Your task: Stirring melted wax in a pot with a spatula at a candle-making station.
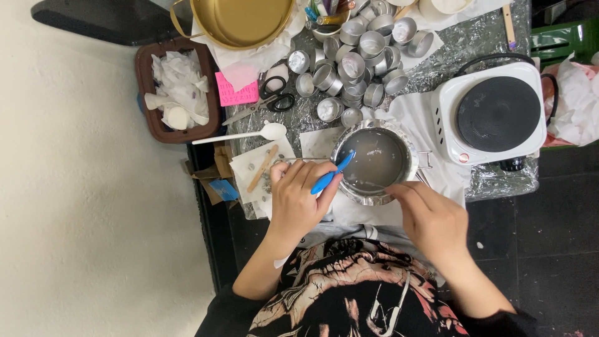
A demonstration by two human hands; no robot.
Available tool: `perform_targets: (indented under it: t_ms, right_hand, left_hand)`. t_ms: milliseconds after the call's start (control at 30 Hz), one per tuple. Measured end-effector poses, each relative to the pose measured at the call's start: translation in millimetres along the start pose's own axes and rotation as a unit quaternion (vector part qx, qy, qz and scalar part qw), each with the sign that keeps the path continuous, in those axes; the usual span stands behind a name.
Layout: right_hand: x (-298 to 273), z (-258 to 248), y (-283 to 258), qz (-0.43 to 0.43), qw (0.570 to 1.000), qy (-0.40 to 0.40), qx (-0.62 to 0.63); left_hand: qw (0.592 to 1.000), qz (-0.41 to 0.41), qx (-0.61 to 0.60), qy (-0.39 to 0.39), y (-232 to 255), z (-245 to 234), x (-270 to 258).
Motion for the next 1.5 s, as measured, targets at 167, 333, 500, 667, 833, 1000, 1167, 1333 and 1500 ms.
perform_targets:
  t_ms: [167, 333, 500, 667, 833, 1000, 1167, 1333, 1500]
  right_hand:
    - [6.8, -29.0, 15.1, 0.009, 0.995, -0.015, -0.094]
    - [15.8, -24.3, 18.1, -0.063, 0.969, -0.082, -0.224]
    - [20.2, -6.8, 10.9, -0.146, 0.928, -0.181, -0.292]
    - [20.1, -4.9, 8.7, -0.130, 0.942, -0.178, -0.255]
    - [7.2, -2.0, 1.4, -0.141, 0.955, -0.155, -0.211]
    - [4.0, 5.0, 10.4, -0.160, 0.933, -0.194, -0.258]
    - [15.2, -4.4, 13.4, -0.169, 0.929, -0.165, -0.283]
    - [24.5, -21.9, 11.9, -0.175, 0.934, -0.119, -0.288]
    - [22.9, -29.4, 34.2, -0.129, 0.957, -0.071, -0.251]
  left_hand:
    - [0.999, 0.037, -0.003, -0.022, 7.7, 23.8, -9.0]
    - [0.995, 0.094, -0.008, -0.016, 29.2, 46.2, -18.5]
    - [0.996, 0.065, 0.004, -0.063, 33.9, 50.9, -11.2]
    - [0.997, 0.042, 0.003, -0.064, 21.9, 53.7, -8.4]
    - [0.997, 0.038, -0.024, -0.058, 22.2, 52.0, -7.1]
    - [0.996, 0.054, -0.032, -0.065, 29.2, 56.5, -8.4]
    - [0.995, 0.057, -0.040, -0.072, 29.3, 55.3, -3.7]
    - [0.995, 0.050, -0.042, -0.070, 27.7, 57.1, -3.1]
    - [0.995, 0.044, -0.038, -0.081, 27.1, 62.4, -6.3]
Point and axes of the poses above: each hand's wrist, its own x-axis towards the middle knuckle, its own z-axis out of the palm, y = z × x, the point moved 9 cm from there along x, towards the middle knuckle, and after that the axes turned 3 degrees about -y, right-handed, at the moved point
